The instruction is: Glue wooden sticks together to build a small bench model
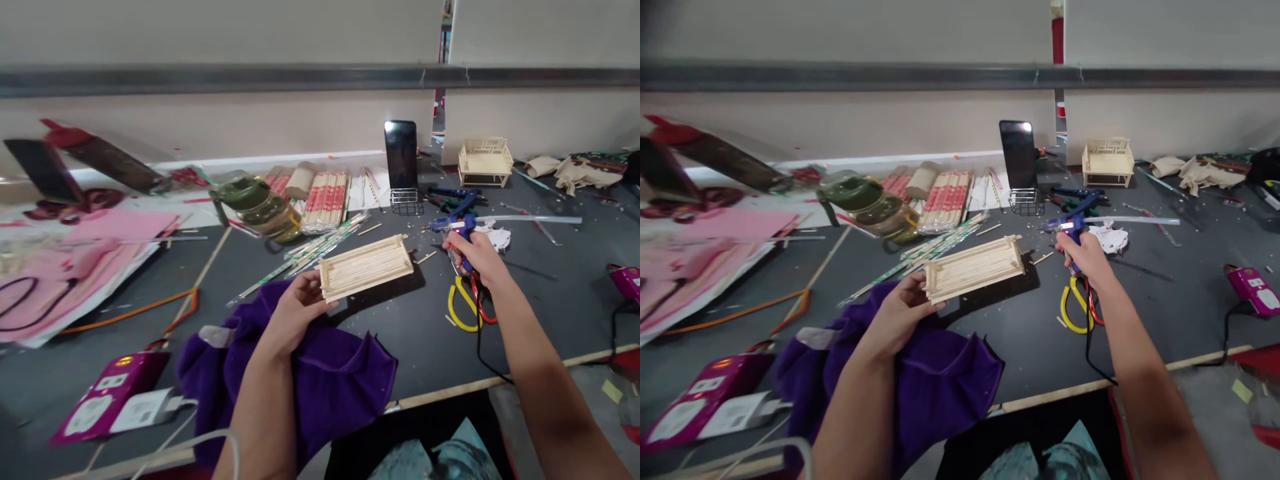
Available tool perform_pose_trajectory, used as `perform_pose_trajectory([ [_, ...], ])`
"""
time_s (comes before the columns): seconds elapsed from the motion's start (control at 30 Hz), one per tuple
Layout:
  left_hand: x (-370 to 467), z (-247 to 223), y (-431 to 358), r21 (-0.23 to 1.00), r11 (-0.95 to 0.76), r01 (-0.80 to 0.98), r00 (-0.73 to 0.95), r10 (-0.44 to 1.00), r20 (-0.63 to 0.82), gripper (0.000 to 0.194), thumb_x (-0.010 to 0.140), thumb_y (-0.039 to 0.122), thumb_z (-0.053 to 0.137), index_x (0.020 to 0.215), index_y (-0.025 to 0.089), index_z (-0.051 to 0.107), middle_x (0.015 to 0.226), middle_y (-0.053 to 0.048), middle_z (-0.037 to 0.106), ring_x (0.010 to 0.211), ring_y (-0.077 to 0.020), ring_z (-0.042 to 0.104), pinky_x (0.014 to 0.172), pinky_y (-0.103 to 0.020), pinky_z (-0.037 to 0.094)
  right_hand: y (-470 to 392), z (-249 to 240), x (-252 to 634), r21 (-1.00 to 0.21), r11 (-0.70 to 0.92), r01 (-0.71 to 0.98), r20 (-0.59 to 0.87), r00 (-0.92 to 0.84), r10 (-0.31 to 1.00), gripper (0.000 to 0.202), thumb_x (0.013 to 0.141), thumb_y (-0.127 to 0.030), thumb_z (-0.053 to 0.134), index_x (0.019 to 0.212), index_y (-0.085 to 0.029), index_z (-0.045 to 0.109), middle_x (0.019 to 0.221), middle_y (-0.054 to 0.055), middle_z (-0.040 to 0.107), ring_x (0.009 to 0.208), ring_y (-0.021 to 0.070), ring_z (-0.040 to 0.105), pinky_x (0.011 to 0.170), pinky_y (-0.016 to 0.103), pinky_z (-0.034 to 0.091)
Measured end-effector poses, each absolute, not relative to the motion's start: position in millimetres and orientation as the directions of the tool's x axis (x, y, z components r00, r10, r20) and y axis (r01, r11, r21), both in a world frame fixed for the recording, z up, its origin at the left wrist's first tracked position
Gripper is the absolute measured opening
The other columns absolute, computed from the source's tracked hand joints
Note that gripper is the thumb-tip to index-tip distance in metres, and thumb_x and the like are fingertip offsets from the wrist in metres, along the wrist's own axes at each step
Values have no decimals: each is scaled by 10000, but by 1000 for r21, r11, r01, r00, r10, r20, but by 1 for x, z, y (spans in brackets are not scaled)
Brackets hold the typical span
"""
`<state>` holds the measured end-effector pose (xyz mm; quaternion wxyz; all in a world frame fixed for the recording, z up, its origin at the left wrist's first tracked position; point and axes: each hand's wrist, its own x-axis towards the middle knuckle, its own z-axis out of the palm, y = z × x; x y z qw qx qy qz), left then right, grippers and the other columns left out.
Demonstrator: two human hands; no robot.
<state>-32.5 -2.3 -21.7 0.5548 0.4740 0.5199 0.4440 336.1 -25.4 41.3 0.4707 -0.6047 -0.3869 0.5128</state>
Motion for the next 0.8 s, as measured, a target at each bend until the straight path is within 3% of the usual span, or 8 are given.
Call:
perform_pose_trajectory([
  [0.07, -32, -23, -1, 989, 148, -7, 84, 986, -147, 752, 370, 226, 1012, 1017, 227, 629, 1059, -21, 755, 1006, -230, 724, 883, -301, 603, -36, 39, 345, -955, -230, -189, -267, 201, 943, 365, 754, -494, 822, 807, -169, 665, 518, -57, 552, 403, 75, 478, 376, 186, 422],
  [0.17, -29, -25, 1, 993, 120, 5, 120, 986, -120, 750, 415, 302, 1010, 1048, 222, 615, 1136, -63, 757, 1090, -268, 718, 967, -369, 591, -54, 35, 362, -926, -180, -332, -288, 314, 905, 358, 616, -347, 916, 758, -170, 638, 588, -48, 599, 475, 75, 548, 435, 168, 475],
  [0.3, -25, -27, 2, 997, 65, 29, 151, 986, -69, 755, 465, 413, 994, 1073, 216, 592, 1180, -106, 751, 1145, -304, 706, 1048, -466, 555, -64, 33, 380, -908, -76, -413, -291, 489, 823, 344, 600, -265, 913, 783, -167, 638, 633, -32, 647, 536, 91, 610, 505, 173, 526],
  [0.4, -22, -27, 4, 999, 32, 15, 175, 984, -34, 754, 484, 451, 985, 1075, 217, 581, 1191, -112, 747, 1150, -301, 702, 1072, -498, 534, -55, 28, 385, -933, -18, -359, -258, 633, 730, 318, 680, -289, 888, 755, -177, 600, 622, -42, 637, 552, 92, 600, 560, 202, 559],
  [0.57, -17, -27, 5, 997, 39, -65, 184, 983, -27, 762, 435, 385, 1005, 1035, 201, 573, 1103, -78, 746, 1079, -263, 710, 1097, -509, 499, -35, 13, 384, -968, -84, -238, -233, 710, 664, 277, 771, -338, 811, 720, -192, 581, 568, -32, 609, 516, 122, 580, 554, 257, 559],
  [0.7, -13, -27, 4, 994, 31, -100, 184, 983, -13, 747, 437, 354, 997, 1031, 193, 573, 1071, -56, 733, 1052, -243, 708, 1098, -503, 484, -34, 0, 384, -988, -155, -26, -114, 800, 590, 216, 796, -358, 709, 712, -204, 585, 554, -30, 594, 557, 157, 598, 594, 275, 538],
  [0.8, -11, -28, 4, 994, 28, -108, 187, 982, -8, 725, 450, 352, 985, 1025, 187, 574, 1068, -57, 728, 1047, -238, 705, 1085, -480, 486, -43, -4, 386, -953, -228, 198, 36, 824, 566, 199, 813, -384, 641, 765, -192, 629, 612, 20, 646, 715, 225, 660, 686, 315, 542],
])
